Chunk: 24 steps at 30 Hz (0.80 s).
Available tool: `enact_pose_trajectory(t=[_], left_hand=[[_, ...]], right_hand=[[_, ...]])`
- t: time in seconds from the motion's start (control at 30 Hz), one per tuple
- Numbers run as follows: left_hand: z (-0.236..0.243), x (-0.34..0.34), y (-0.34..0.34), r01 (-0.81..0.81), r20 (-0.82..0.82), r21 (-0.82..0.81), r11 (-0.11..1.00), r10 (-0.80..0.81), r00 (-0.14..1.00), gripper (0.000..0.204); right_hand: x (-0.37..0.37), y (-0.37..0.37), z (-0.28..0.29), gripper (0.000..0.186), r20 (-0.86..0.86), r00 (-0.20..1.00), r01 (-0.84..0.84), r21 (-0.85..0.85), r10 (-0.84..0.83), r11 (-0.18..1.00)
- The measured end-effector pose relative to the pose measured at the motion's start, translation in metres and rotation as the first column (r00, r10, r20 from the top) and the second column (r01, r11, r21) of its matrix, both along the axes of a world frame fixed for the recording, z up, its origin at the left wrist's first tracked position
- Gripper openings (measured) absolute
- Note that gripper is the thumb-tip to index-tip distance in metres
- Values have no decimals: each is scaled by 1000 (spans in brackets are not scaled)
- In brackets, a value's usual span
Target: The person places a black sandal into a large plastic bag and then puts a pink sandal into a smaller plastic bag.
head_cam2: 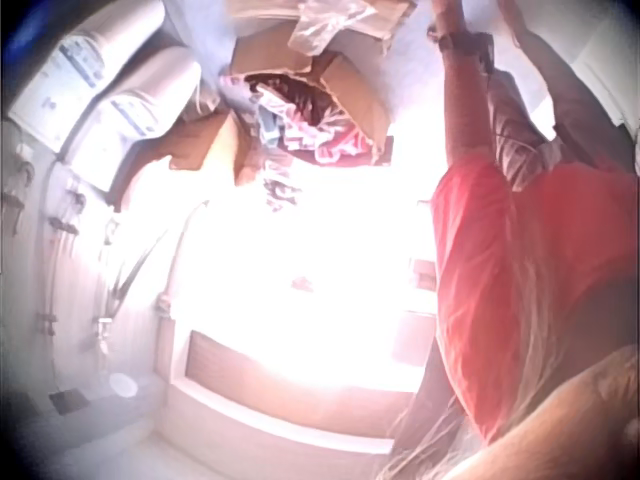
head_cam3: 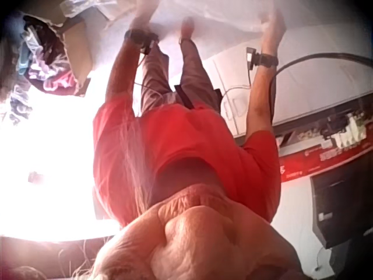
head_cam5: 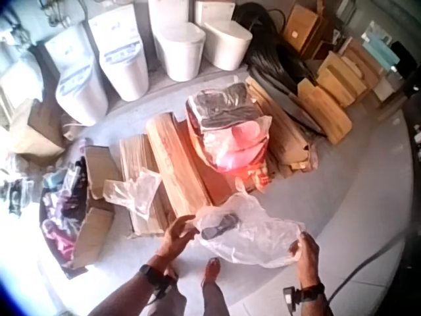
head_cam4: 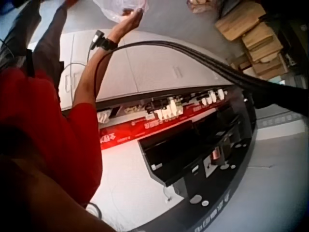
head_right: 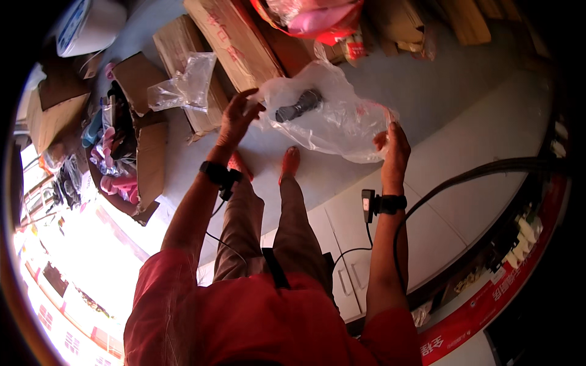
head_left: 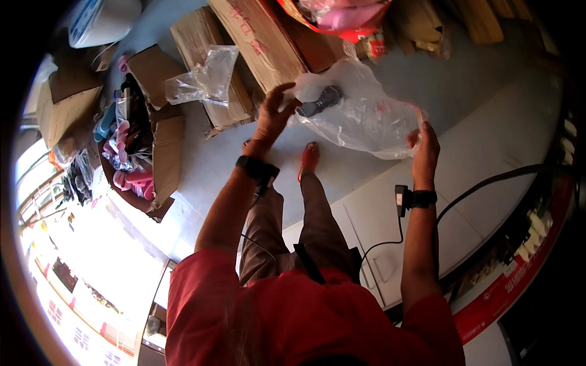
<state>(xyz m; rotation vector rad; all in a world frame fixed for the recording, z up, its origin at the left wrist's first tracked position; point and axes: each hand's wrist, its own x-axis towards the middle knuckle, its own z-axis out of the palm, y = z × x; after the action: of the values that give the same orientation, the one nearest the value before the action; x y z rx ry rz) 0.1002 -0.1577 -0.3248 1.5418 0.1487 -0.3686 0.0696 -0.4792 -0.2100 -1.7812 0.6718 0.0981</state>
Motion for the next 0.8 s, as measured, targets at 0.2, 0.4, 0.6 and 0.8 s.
enact_pose_trajectory(t=[0.2,0.4,0.6,0.8], left_hand=[[-33,-42,7,-14,22,101,995,12,1000,61],[5,-86,20,-159,-48,243,957,176,983,73],[6,-181,79,-298,-324,300,906,391,861,64],[47,-272,147,-514,-446,298,805,593,670,54]], right_hand=[[-9,-15,-29,26,-92,996,18,-7,-19,1000],[-18,-37,-53,19,-10,996,-84,-175,84,981],[-31,-65,-81,32,-36,988,-146,-530,150,836],[-37,-27,-29,37,-71,980,-172,-762,184,625]])
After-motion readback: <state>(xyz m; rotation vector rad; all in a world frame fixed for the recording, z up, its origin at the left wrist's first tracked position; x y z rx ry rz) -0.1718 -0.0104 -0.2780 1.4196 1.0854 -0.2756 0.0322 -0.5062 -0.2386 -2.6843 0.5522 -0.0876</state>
